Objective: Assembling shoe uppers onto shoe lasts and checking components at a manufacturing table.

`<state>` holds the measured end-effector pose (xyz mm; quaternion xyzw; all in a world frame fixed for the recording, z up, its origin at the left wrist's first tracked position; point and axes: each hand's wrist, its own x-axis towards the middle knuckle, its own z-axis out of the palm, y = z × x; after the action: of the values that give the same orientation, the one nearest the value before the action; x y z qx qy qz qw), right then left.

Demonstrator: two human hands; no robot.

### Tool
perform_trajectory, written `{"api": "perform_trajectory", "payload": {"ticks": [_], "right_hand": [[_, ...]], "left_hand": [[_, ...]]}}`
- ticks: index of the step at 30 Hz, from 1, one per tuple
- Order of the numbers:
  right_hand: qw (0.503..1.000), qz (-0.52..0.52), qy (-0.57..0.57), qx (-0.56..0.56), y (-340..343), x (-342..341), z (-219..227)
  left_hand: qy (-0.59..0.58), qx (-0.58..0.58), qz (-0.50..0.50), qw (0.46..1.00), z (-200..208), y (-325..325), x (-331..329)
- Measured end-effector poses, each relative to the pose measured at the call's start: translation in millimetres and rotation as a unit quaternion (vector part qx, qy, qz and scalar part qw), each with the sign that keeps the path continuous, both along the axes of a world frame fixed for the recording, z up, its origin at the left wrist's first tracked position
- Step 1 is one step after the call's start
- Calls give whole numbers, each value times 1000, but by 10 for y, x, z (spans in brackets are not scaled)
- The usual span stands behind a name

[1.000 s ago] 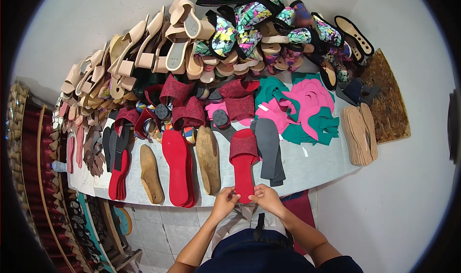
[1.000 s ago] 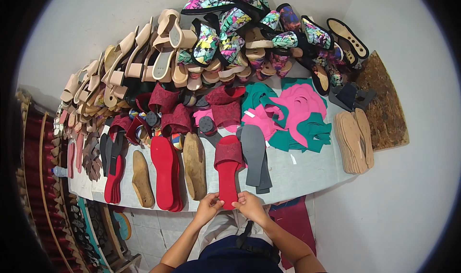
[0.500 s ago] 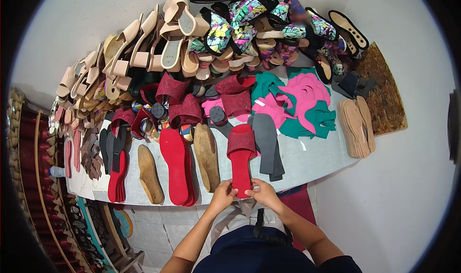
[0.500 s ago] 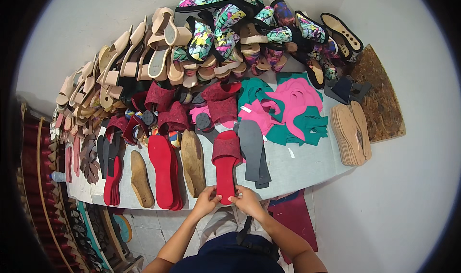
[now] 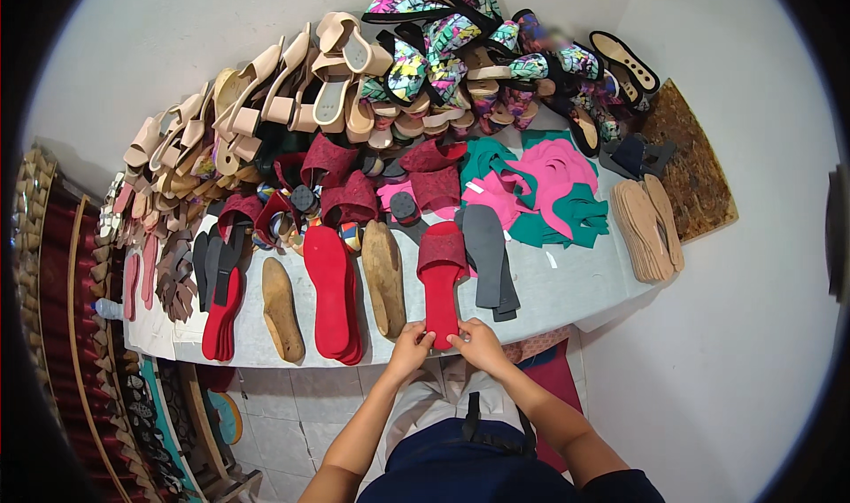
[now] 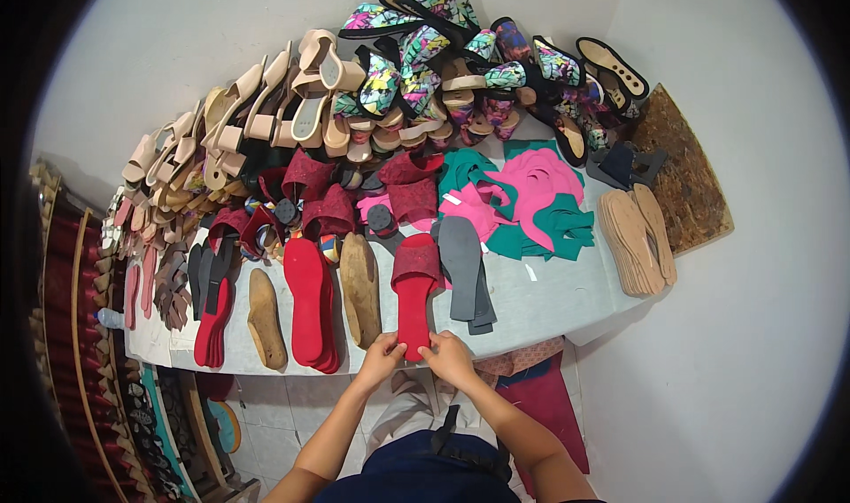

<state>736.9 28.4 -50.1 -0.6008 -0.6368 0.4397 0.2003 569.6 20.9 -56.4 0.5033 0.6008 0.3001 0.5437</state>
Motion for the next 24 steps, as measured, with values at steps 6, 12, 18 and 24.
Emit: {"api": "perform_trajectory", "payload": {"ticks": [6, 12, 18, 24], "right_hand": [[997, -50, 49, -36, -8, -17, 26], [977, -118, 150, -95, 25, 9, -105], [924, -184, 281, -183, 34, -45, -128], [925, -160, 282, -199, 17, 14, -133]], "left_hand": [[19, -19, -3, 1000, -130, -22, -15], [-81, -56, 68, 993, -81, -46, 19], [-61, -49, 36, 996, -2, -6, -47], [-54, -27, -3, 998, -14, -34, -90]]}}
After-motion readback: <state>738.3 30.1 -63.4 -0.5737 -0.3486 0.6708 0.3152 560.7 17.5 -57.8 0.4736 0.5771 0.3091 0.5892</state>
